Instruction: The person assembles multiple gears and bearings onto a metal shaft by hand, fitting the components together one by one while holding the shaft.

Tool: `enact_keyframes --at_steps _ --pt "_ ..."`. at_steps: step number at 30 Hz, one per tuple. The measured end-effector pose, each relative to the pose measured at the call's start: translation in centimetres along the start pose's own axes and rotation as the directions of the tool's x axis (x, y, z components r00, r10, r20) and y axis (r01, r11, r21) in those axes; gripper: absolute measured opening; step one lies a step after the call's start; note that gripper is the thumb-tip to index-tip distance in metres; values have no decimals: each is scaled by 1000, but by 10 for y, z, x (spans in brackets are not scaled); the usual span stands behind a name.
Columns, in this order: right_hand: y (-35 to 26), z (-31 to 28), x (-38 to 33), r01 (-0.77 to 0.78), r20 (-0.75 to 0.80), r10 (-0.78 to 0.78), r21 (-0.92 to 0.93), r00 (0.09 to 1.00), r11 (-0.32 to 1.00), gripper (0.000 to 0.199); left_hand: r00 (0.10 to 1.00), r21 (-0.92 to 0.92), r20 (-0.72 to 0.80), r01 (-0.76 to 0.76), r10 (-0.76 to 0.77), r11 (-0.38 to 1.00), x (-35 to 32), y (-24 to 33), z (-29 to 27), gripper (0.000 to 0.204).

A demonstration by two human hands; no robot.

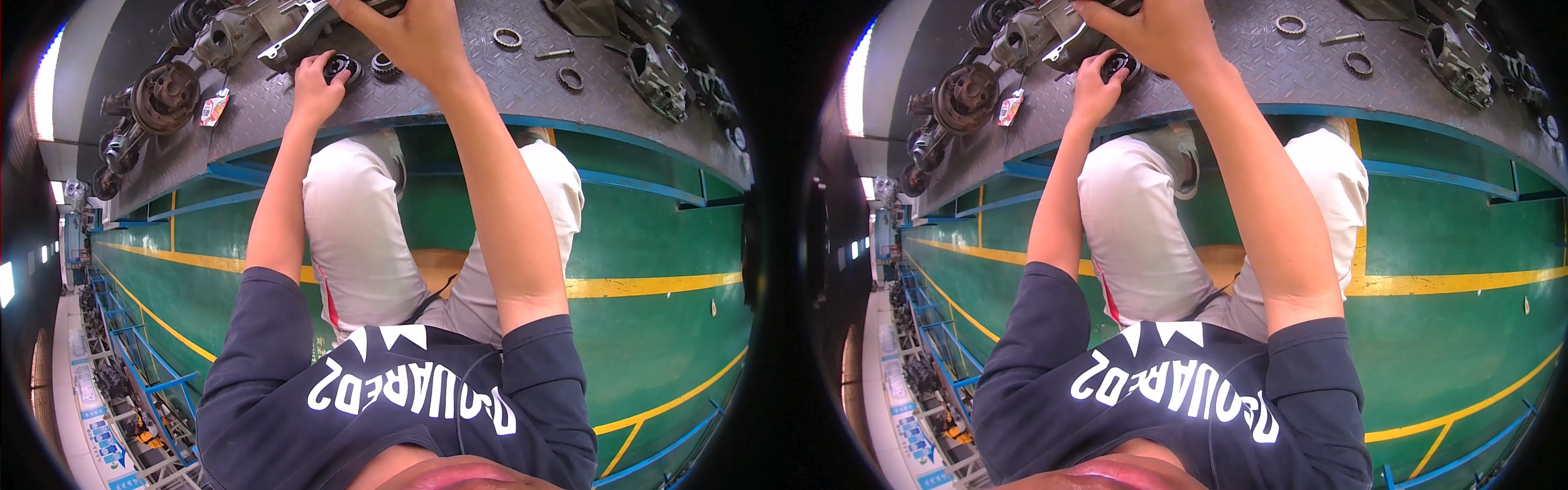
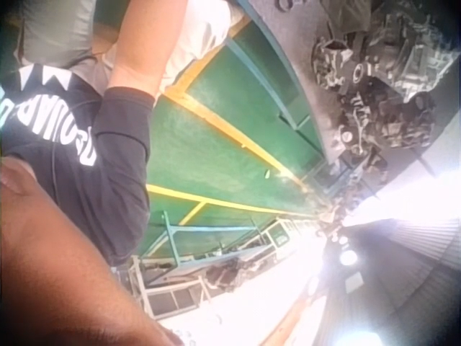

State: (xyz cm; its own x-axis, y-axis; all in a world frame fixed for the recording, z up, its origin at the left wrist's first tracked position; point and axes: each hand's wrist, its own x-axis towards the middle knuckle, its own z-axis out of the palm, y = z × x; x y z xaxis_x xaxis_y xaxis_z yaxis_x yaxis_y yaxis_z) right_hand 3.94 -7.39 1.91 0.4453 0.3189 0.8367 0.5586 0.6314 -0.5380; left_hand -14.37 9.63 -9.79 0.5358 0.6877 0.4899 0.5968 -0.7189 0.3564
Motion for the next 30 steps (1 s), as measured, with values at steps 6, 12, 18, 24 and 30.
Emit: enact_keyframes --at_steps 6,12,18,24,30 --pt "-1 -4 1 -24 6 25 -26 1000 999 80 1000 -117 23 -12 15 993 -3 2 -1 49" --pt "3 -3 2 -13 9 13 37 1000 999 79 997 -295 75 37 -16 955 -5 3 -2 47" --pt "1 -4 2 9 -20 -10 -28 1000 1000 79 995 -369 98 16 22 929 -7 -6 3 48" --pt "6 -3 2 30 -53 -32 -42 998 999 81 995 -85 -92 -56 48 995 -9 2 5 65" --pt "5 -6 4 -21 -59 23 31 998 999 79 996 -80 -43 73 -77 994 -7 8 1 65"
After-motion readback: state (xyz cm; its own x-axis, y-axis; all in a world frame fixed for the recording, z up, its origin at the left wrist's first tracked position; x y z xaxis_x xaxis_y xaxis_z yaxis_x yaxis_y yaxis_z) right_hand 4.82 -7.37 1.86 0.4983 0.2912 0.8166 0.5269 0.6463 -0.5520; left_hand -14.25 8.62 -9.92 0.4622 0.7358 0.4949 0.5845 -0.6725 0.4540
